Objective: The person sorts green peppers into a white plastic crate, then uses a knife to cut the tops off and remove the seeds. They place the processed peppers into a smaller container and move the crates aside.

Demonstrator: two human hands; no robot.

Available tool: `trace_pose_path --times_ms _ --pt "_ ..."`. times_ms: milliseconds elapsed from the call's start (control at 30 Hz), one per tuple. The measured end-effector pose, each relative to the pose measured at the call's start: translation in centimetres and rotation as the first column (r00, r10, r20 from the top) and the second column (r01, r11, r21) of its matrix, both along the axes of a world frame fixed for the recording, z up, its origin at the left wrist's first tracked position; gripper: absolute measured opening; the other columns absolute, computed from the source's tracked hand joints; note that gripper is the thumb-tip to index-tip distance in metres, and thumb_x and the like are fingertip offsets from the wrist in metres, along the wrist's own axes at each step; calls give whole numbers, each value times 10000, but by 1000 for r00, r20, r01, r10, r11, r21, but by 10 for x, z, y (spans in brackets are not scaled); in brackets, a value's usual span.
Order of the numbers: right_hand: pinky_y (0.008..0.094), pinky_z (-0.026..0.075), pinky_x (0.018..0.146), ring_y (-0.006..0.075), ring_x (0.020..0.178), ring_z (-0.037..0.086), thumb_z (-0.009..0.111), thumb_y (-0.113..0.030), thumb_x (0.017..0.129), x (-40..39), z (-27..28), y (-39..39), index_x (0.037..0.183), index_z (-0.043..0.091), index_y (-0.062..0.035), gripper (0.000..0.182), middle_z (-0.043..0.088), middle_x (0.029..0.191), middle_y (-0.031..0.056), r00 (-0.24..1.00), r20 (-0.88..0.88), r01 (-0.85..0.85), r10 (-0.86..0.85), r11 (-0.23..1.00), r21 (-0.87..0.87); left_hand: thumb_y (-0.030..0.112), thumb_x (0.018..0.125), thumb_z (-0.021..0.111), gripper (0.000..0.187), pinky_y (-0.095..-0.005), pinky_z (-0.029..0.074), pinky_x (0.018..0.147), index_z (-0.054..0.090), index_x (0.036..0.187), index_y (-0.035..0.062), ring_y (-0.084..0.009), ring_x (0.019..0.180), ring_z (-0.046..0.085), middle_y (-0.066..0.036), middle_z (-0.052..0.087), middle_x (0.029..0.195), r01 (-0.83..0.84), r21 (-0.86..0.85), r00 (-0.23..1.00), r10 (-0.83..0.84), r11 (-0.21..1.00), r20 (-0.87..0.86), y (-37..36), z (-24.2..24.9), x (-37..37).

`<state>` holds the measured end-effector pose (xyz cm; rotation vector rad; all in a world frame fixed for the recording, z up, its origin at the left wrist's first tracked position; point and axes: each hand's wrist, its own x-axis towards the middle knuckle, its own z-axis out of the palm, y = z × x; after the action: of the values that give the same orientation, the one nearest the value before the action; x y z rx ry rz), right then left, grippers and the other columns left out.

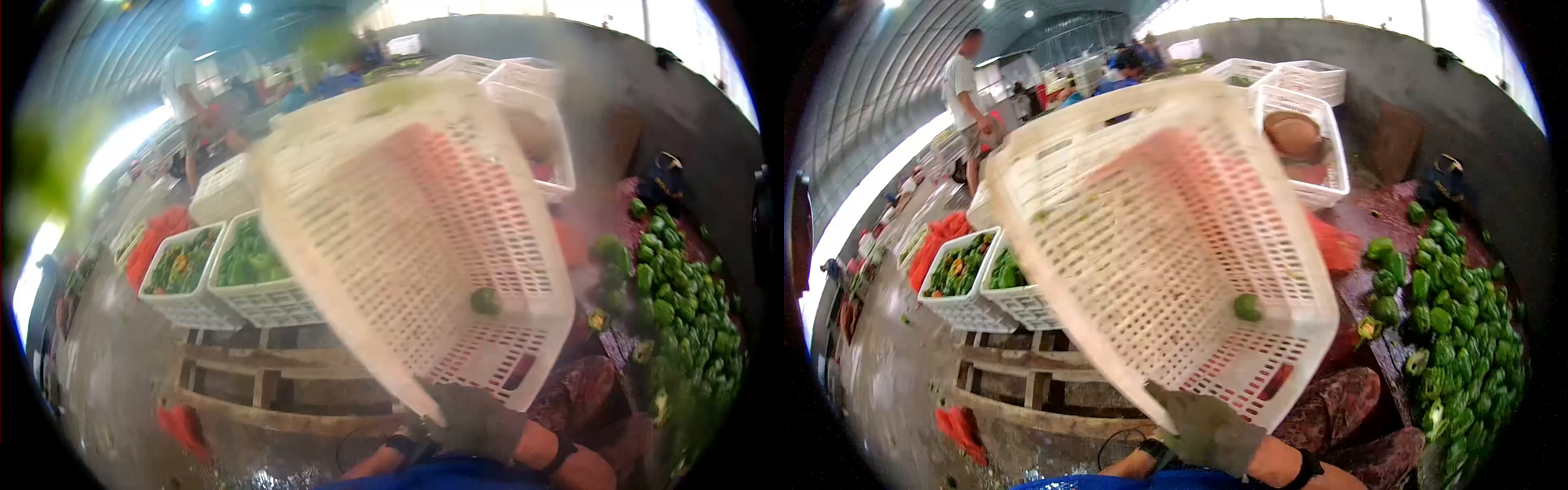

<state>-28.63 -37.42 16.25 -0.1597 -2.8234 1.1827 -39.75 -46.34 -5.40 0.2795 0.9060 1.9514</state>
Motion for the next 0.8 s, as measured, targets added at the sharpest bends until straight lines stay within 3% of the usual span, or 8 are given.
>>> trace_pose_path --times_ms 167,300,400,500,533,633,733,800 --pt "452 530 862 397 998 653 581 -305 926 -7 -14 -7 1446 391 -8 628 657 1096 220 975 -126 -184 183 983 -1 368 1004 472 574 -415 372 1111 376 1467 42 -281 1342 447 -164 438 1479 48 -41 999 -49 998 -19 -9 10 2" --pt "441 501 935 389 1086 630 604 -205 901 -18 -28 -12 1458 396 -23 622 628 1206 238 956 10 -294 294 956 11 370 999 487 577 -414 373 1110 386 1462 41 -281 1342 447 -164 441 1478 69 -68 997 -71 995 -30 -17 16 4" --pt "433 481 976 379 1159 598 581 -227 919 -25 -27 -17 1461 401 -39 602 598 1275 241 903 124 -411 412 911 -37 372 995 498 579 -414 374 1109 394 1458 41 -280 1342 448 -164 443 1477 81 -85 996 -84 993 -32 -26 17 4" --pt "431 475 985 379 1182 584 523 -235 949 -29 -35 -34 1474 389 -56 571 573 1316 235 859 231 -429 456 889 -159 374 991 509 581 -413 375 1108 402 1454 40 -280 1342 448 -164 446 1476 87 -103 995 -92 991 -36 -34 20 2" --pt "426 447 1024 369 1216 561 443 -227 985 -32 -37 -33 1488 369 -63 534 539 1362 235 821 239 -508 518 855 -108 374 990 513 581 -413 376 1107 405 1452 40 -280 1342 448 -164 447 1476 92 -104 995 -96 990 -37 -35 21 3" --pt "433 428 1041 366 1227 546 379 -201 993 -28 -26 -38 1505 332 -64 533 520 1376 237 820 280 -467 499 866 -177 376 986 524 583 -412 377 1107 413 1448 39 -280 1342 449 -164 449 1475 106 -126 993 -113 986 -47 -42 26 0" --pt "438 409 1064 361 1249 528 335 -217 1004 -20 -7 -27 1519 300 -67 538 512 1390 229 786 259 -563 561 823 -74 378 982 535 585 -411 378 1106 421 1445 38 -280 1342 449 -165 452 1474 122 -136 990 -130 983 -56 -48 29 0" --pt "436 418 1055 367 1234 541 331 -221 1003 -2 -28 -19 1529 280 -77 547 520 1379 231 827 52 -556 560 828 -75 379 980 542 586 -411 378 1105 427 1442 37 -280 1341 450 -165 453 1474 135 -139 988 -144 981 -62 -50 31 1"
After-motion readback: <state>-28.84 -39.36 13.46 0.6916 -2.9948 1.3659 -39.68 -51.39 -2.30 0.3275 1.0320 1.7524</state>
